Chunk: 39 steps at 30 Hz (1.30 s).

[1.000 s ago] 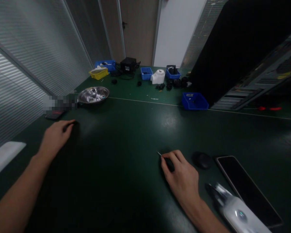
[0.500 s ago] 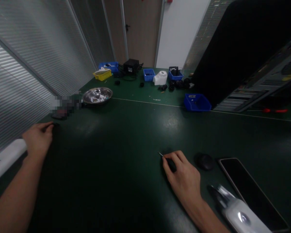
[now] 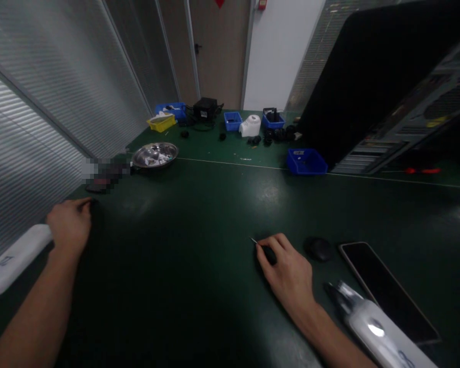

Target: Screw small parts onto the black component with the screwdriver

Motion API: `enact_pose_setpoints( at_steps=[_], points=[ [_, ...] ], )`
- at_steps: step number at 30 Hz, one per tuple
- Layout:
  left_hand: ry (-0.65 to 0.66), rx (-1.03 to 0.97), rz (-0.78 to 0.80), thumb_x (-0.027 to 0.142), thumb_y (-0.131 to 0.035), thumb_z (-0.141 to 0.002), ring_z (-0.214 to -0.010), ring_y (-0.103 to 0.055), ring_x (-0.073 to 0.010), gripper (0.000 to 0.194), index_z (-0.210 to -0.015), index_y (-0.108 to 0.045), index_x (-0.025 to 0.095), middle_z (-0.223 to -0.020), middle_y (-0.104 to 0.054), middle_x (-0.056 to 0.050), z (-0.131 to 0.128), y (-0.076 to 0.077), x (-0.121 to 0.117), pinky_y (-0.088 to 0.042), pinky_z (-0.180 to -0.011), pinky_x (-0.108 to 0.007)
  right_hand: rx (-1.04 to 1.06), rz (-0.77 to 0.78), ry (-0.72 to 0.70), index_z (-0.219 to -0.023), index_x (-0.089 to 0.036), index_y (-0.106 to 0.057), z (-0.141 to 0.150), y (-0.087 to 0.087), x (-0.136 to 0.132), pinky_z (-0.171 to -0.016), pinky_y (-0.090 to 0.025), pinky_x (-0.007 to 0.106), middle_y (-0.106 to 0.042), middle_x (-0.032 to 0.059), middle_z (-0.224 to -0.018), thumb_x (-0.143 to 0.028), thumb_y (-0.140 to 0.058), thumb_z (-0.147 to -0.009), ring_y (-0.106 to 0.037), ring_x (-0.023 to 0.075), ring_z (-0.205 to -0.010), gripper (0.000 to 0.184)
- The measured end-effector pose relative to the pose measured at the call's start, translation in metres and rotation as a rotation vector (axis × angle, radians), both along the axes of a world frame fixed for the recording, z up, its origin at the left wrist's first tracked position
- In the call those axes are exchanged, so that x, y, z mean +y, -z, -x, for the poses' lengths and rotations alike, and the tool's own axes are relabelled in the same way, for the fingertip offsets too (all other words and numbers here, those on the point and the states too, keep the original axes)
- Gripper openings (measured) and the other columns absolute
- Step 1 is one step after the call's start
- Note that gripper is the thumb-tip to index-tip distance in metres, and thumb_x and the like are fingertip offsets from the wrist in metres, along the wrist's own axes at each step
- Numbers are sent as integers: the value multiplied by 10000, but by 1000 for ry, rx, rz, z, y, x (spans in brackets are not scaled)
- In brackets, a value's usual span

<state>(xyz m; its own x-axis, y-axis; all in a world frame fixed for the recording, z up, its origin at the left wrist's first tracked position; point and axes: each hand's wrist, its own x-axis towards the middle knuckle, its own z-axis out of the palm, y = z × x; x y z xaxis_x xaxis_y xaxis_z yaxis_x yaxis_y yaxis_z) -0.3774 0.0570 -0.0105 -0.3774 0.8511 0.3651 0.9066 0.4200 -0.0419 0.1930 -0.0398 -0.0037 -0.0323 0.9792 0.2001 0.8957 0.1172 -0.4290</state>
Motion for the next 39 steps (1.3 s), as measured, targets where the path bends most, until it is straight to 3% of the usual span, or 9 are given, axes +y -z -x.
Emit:
enact_pose_setpoints(
  at_steps=[6,15,21,26,29,32,36,39],
  points=[
    [17,-57,-53,345,-481,-958,-1004,-562,-261,420,-1217,-711,108,-1172,-666,-140,-7,-3,-6,-400,-868,-290,-30,-33,28,-984,-280,-698,1,0,-2,-602,-366,264,-672,-22,-1036,-378,-548,-998,-655,138,-775,179],
    [77,-222,-124,294,-595,-945,-841,-534,-179,310,-1128,-722,79,-967,-679,-66,-19,-11,2,-369,-825,-245,-156,-85,0,-990,-262,-679,8,-1,-5,-566,-306,265,-664,5,-1003,-391,-543,-1005,-620,144,-744,188],
    [17,-285,-178,322,-671,-909,-756,-439,-195,306,-1094,-725,85,-820,-612,-47,-34,-17,-6,-359,-764,-277,-219,-97,-53,-1020,-244,-647,12,-1,-5,-558,-268,269,-666,26,-1026,-388,-504,-1024,-616,152,-748,203],
    [44,-360,-182,258,-677,-899,-764,-461,-217,254,-1056,-719,63,-747,-599,-51,-47,-35,-12,-404,-803,-332,-229,-88,-57,-1040,-239,-637,11,1,-4,-563,-275,275,-662,35,-1046,-394,-489,-1030,-618,159,-760,215],
    [221,-411,-169,246,-653,-912,-867,-539,-263,219,-1024,-724,72,-868,-663,-105,-81,-47,-17,-434,-852,-390,-216,-85,-80,-1044,-240,-642,10,0,-5,-573,-293,275,-666,35,-1050,-398,-492,-1025,-622,162,-778,218],
    [595,-480,-89,272,-631,-941,-1000,-598,-260,191,-1043,-725,140,-1056,-699,-104,-152,-48,-35,-460,-916,-389,-187,-79,-115,-1032,-242,-649,11,-2,-11,-588,-309,273,-677,29,-1048,-408,-512,-1014,-625,162,-780,217],
    [1141,-579,123,327,-634,-963,-1024,-636,-197,164,-1053,-724,225,-1106,-709,-44,-268,-30,-80,-502,-925,-330,-123,-65,-181,-1010,-253,-639,17,-3,-28,-646,-354,260,-696,0,-1021,-419,-529,-1009,-641,154,-805,199],
    [1331,-635,206,291,-650,-958,-1005,-640,-176,99,-981,-710,216,-1038,-708,-29,-317,-16,-106,-501,-928,-305,-78,-56,-211,-1036,-256,-631,22,-3,-43,-678,-373,256,-714,-6,-1014,-412,-516,-1016,-655,153,-821,195]
  ],
)
